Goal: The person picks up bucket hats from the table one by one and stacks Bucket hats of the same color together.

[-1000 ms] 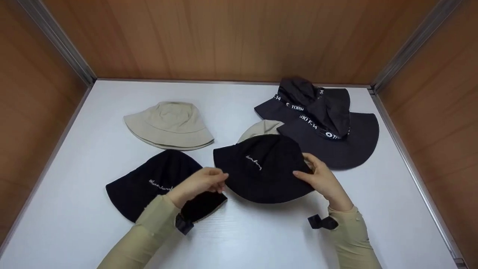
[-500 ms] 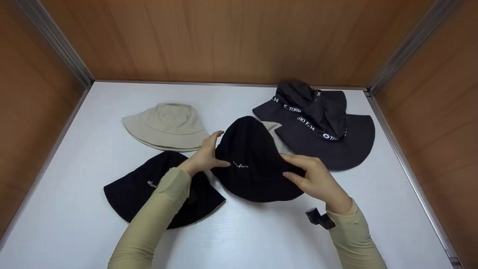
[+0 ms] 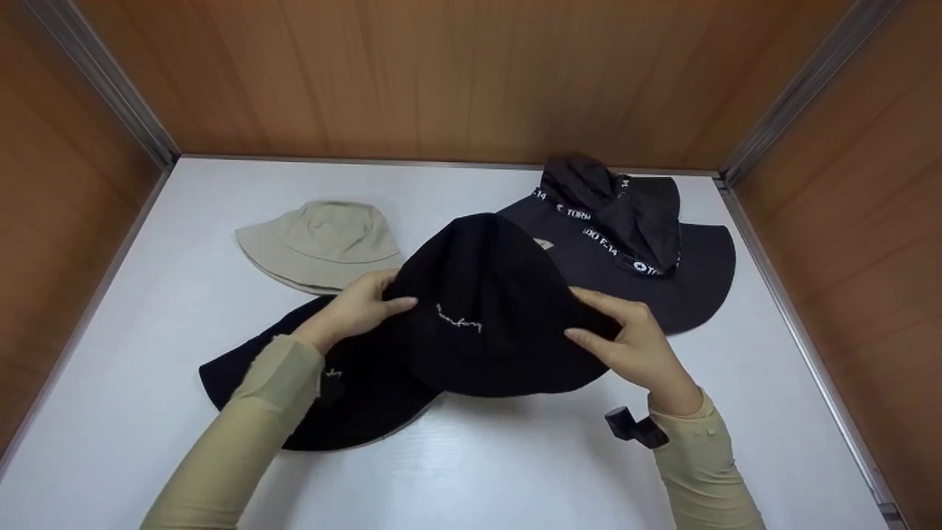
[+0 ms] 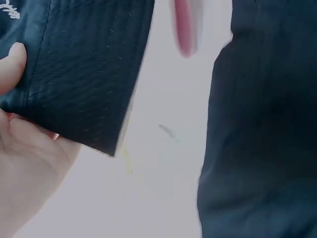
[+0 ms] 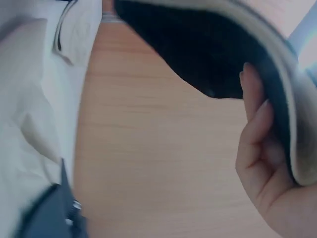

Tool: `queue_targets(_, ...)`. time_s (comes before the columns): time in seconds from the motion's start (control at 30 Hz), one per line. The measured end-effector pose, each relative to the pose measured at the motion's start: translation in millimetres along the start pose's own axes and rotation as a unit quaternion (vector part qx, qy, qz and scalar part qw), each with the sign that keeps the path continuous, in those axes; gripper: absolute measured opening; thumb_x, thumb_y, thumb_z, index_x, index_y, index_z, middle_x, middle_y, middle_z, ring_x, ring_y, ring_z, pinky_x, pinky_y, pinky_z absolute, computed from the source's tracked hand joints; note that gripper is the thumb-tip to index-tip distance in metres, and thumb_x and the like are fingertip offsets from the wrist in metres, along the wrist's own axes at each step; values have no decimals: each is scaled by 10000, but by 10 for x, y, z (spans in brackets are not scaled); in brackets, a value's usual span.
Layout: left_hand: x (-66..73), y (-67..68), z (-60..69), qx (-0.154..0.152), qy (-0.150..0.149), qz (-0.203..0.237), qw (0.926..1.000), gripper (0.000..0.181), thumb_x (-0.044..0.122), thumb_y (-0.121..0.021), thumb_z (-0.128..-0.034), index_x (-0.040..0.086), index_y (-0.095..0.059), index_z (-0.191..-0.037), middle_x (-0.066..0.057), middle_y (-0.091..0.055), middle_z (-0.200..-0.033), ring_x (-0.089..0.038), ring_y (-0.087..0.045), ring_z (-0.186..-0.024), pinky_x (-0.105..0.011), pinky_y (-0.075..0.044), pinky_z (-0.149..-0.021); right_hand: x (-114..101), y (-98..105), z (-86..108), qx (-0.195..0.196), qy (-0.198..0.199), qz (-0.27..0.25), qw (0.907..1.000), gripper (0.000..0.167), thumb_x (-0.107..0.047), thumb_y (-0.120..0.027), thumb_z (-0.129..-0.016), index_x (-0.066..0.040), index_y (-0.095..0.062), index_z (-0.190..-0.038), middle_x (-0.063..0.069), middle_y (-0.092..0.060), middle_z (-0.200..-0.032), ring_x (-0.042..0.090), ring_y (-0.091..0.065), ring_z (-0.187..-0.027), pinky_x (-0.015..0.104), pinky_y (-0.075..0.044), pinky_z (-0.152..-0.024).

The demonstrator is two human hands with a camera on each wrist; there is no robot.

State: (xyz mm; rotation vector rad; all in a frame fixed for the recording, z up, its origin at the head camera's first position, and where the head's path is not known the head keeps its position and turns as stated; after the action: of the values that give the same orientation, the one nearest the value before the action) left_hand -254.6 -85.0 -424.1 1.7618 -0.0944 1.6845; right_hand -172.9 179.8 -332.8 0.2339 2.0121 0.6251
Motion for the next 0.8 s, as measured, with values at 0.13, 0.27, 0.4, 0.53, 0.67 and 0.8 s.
queue_targets(0.13, 100, 209, 186, -54, 51, -477, 9988, 363, 141, -566, -949, -37, -537, -1264, -179, -629, -1196, -265, -606, -1056, -415, -447, -980, 317, -156, 34, -54, -1347, -576, 9892, 438, 57, -701, -794, 76, -577, -1214, 199, -650, -1101, 21, -612, -926, 186, -503, -811)
queue_targets(0.27, 110, 407, 363, -7, 171, -1110, 9937, 372, 138, -568, -947, -32, -534, -1276, -182, -626, -1197, -304, -594, -1081, -466, -424, -997, 495, -493, 56, -432, -1821, -1127, 9758, 431, 14, -676, -835, 90, -534, -1235, 231, -639, -1019, 70, -643, -799, 240, -541, -728)
queue_targets(0.4, 40, 563, 523, -58, 432, -1736, 9838, 304, 151, -574, -944, -16, -574, -1198, -151, -655, -1101, -281, -611, -998, -481, -448, -940, 570, -895, 52, -865, -1947, -1637, 9632, 411, 9, -650, -858, 88, -514, -1238, 237, -630, -1041, 140, -664, -835, 262, -549, -751)
queue_targets(0.53, -107, 675, 634, -264, 741, -2047, 9757, 297, 178, -569, -949, -17, -568, -1173, -151, -654, -1067, -280, -618, -965, -486, -463, -906, 607, -1231, 40, -1135, -2055, -1706, 9570, 408, -8, -649, -865, 69, -511, -1241, 228, -634, -1070, 249, -665, -909, 267, -539, -783)
queue_targets(0.67, -306, 789, 729, -380, 1004, -2231, 9689, 402, 179, -576, -943, -56, -519, -1264, -227, -612, -1176, -381, -581, -1075, -538, -424, -954, 607, -1553, 30, -1421, -2076, -1763, 9517, 392, -17, -636, -879, 60, -505, -1240, 246, -634, -1104, 315, -658, -956, 293, -544, -799)
queue_targets(0.8, -472, 941, 816, -434, 1220, -2453, 9608, 392, 185, -592, -929, -75, -539, -1217, -241, -619, -1124, -410, -572, -1044, -568, -417, -926, 554, -1855, -32, -1703, -1949, -1589, 9528, 365, -38, -635, -887, 47, -516, -1222, 230, -627, -1144, 304, -637, -1015, 283, -531, -833)
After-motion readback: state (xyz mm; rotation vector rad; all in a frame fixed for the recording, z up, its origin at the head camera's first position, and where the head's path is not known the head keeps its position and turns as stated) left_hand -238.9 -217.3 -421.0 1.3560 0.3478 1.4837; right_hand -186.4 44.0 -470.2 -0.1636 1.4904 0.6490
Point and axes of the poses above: each hand's wrist, its own z-axis away from the middle knuckle, its own y-axis out of the back of the hand, x = y × z, the point moved 9 cm from there along -z, towards the middle knuckle
